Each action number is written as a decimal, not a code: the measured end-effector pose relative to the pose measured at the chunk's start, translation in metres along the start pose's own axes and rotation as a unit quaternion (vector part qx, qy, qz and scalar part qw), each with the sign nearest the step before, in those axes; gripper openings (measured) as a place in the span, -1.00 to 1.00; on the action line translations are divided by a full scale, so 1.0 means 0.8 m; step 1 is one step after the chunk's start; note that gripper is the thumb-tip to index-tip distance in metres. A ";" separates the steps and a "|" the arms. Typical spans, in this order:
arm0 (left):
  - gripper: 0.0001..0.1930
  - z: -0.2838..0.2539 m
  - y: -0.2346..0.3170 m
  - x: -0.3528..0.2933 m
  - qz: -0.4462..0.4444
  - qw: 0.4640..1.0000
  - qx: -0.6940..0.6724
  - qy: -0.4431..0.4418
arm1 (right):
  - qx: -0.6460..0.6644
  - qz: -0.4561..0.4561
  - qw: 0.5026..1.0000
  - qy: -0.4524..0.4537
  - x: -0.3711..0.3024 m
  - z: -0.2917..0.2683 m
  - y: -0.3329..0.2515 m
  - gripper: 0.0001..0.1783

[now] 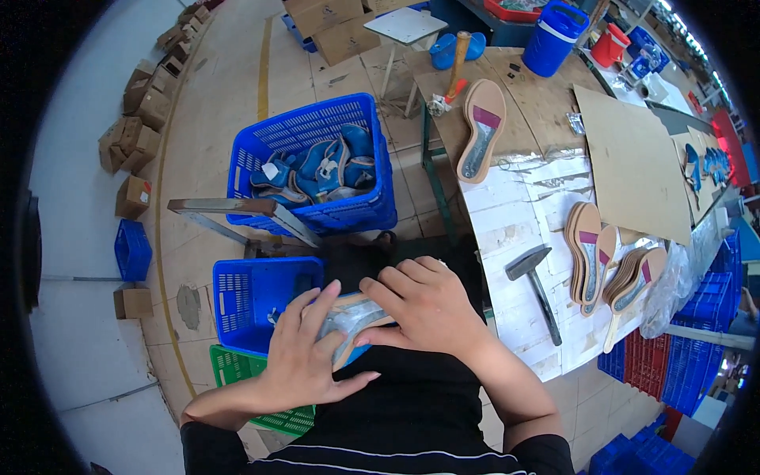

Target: Hammering the sole onto a shoe last and organizing assembled components into crates.

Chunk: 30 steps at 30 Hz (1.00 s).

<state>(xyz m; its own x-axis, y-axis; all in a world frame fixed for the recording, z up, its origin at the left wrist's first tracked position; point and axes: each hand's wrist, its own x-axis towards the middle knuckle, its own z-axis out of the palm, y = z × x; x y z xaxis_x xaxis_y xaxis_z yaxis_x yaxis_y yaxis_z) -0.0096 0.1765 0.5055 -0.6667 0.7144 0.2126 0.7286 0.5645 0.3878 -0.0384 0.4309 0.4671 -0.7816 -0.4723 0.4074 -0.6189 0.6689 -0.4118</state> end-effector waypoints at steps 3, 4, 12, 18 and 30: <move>-0.11 -0.006 0.004 0.011 0.014 0.999 0.036 -0.032 | 0.030 -0.003 1.000 -0.008 -0.003 -0.003 0.007 -0.26; -0.11 -0.007 0.005 0.014 0.016 0.997 0.054 -0.050 | 0.058 -0.004 0.998 -0.009 -0.006 -0.003 0.010 -0.28; -0.21 -0.010 0.006 0.016 -0.012 0.993 0.069 -0.092 | 0.138 0.504 0.789 0.324 -0.174 -0.016 0.111 -0.52; -0.19 -0.006 0.002 0.017 0.001 0.994 0.075 -0.076 | -0.178 0.591 0.784 -0.059 -0.356 -0.014 0.128 -0.43; -0.20 -0.018 0.000 0.011 -0.008 0.992 0.074 -0.100 | 0.305 0.697 0.649 0.014 -0.272 -0.059 0.071 -0.78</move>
<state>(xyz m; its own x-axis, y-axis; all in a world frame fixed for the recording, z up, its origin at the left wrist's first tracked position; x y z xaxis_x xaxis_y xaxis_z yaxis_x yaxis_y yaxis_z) -0.0176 0.1771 0.5204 -0.6453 0.7637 0.0195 0.7425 0.6210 0.2512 0.1003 0.5987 0.3935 -0.6196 0.3634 -0.6957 0.7647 0.0798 -0.6394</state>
